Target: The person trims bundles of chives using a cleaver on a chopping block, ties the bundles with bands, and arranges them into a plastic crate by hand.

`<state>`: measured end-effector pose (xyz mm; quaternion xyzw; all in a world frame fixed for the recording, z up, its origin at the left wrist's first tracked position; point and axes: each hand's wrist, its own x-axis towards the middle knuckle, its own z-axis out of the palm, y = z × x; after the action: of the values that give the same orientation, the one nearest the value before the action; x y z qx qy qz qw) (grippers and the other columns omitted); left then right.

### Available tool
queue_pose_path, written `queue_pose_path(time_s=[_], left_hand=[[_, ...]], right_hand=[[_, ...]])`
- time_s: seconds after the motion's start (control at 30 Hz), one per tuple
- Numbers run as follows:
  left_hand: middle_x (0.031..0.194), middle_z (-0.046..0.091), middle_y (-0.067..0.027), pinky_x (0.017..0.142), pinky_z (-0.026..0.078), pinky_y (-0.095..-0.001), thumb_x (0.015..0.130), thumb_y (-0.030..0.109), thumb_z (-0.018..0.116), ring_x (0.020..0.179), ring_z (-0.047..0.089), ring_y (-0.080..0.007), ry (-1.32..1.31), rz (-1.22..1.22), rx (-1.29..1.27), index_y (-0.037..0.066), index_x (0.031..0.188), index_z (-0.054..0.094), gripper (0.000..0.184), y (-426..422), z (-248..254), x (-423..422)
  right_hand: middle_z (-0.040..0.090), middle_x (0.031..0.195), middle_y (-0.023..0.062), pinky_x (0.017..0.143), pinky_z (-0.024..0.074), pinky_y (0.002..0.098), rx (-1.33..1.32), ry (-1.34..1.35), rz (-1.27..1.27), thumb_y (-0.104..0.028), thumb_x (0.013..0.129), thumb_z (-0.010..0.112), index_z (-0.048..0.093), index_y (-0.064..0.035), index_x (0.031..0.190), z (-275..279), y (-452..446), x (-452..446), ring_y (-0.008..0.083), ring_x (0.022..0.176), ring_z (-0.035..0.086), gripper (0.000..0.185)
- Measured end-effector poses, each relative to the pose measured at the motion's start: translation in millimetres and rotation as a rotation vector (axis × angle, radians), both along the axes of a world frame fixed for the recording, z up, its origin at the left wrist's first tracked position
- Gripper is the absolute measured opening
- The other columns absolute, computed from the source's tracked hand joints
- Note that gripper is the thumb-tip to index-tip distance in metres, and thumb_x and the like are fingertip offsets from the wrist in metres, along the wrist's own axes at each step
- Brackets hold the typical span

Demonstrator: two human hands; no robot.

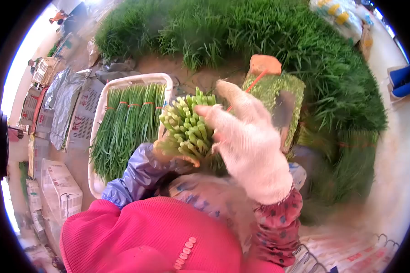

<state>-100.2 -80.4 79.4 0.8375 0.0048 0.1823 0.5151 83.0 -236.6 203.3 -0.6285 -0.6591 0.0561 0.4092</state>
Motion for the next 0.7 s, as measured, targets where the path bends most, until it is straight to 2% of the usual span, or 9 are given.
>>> queue_pose_path(time_s=[0.07,0.23,0.3,0.37,0.43,0.47,0.5,0.63,0.7], left_hand=[[0.146,0.051,-0.0086,0.116,0.029,-0.0420,0.071,0.040,0.088,0.134,0.046,-0.0263,-0.138,-0.036,0.508,0.005,0.140,0.053,0.085,8,8,2],[0.150,0.045,-0.0071,0.114,0.036,-0.0361,0.064,0.013,0.094,0.135,0.044,-0.0169,-0.179,-0.111,-0.254,0.004,0.151,0.033,0.107,1,-36,7],[0.151,0.045,-0.0071,0.114,0.036,-0.0361,0.064,0.012,0.094,0.136,0.044,-0.0169,-0.164,-0.167,-0.288,0.004,0.151,0.032,0.108,-4,-32,10],[0.150,0.046,-0.0074,0.114,0.036,-0.0365,0.064,0.013,0.094,0.136,0.044,-0.0175,-0.160,-0.194,-0.444,0.004,0.151,0.032,0.108,-8,-24,10],[0.149,0.048,-0.0078,0.113,0.037,-0.0369,0.063,0.016,0.095,0.135,0.045,-0.0184,-0.205,-0.220,-0.582,0.004,0.150,0.034,0.107,-6,-15,9],[0.149,0.048,-0.0078,0.113,0.037,-0.0369,0.063,0.016,0.095,0.135,0.045,-0.0184,-0.212,-0.216,-0.578,0.004,0.150,0.034,0.107,2,-12,8],[0.147,0.050,-0.0079,0.112,0.038,-0.0370,0.062,0.021,0.096,0.133,0.047,-0.0184,-0.228,-0.180,-0.490,0.003,0.148,0.037,0.106,12,-10,6],[0.140,0.054,-0.0097,0.108,0.042,-0.0380,0.057,0.028,0.098,0.126,0.053,-0.0207,-0.267,-0.151,-0.800,0.002,0.144,0.043,0.107,27,11,8],[0.140,0.054,-0.0091,0.107,0.042,-0.0376,0.058,0.030,0.098,0.127,0.051,-0.0204,-0.351,-0.163,-0.988,0.002,0.145,0.041,0.107,23,37,10]], right_hand=[[0.049,0.142,0.0187,0.101,0.0452,0.0446,0.017,-0.064,0.014,0.001,0.067,0.074,0.064,-0.0099,0.127,32,4,-10,0.0400,0.124,0.051,0.061],[0.058,0.131,0.0104,0.098,0.0433,0.0468,0.010,-0.389,0.169,-0.008,0.065,0.074,0.066,-0.0079,0.095,27,31,-13,0.0346,0.120,0.053,0.031],[0.063,0.126,0.0151,0.095,0.0487,0.0445,0.110,-0.138,0.282,-0.002,0.064,0.073,0.067,-0.0047,0.087,28,34,-18,0.0357,0.116,0.059,0.023],[0.057,0.132,0.0235,0.094,0.0518,0.0392,0.263,0.305,0.032,-0.004,0.079,0.071,0.066,-0.0036,0.088,1,17,-22,0.0302,0.119,0.059,0.011],[0.048,0.143,0.0219,0.096,0.0515,0.0389,0.510,0.688,-0.219,-0.011,0.088,0.070,0.065,-0.0025,0.111,-9,11,-10,0.0319,0.121,0.058,0.025],[0.041,0.149,0.0209,0.097,0.0511,0.0414,0.655,0.812,-0.255,-0.020,0.086,0.076,0.048,-0.0015,0.139,-4,22,-12,0.0320,0.121,0.058,0.062],[0.041,0.149,0.0209,0.097,0.0511,0.0414,0.654,0.810,-0.241,-0.020,0.086,0.076,0.048,-0.0015,0.139,-16,21,-8,0.0320,0.121,0.058,0.062],[0.058,0.131,0.0152,0.094,0.0517,0.0394,-0.649,0.421,-0.072,-0.005,0.064,0.084,0.024,-0.0027,0.152,-46,-4,-17,0.0276,0.113,0.062,0.107],[0.063,0.118,0.0119,0.088,0.0539,0.0349,-0.322,1.006,0.089,-0.002,0.060,0.086,0.032,-0.0012,0.148,-103,-1,-36,0.0218,0.106,0.063,0.103]])
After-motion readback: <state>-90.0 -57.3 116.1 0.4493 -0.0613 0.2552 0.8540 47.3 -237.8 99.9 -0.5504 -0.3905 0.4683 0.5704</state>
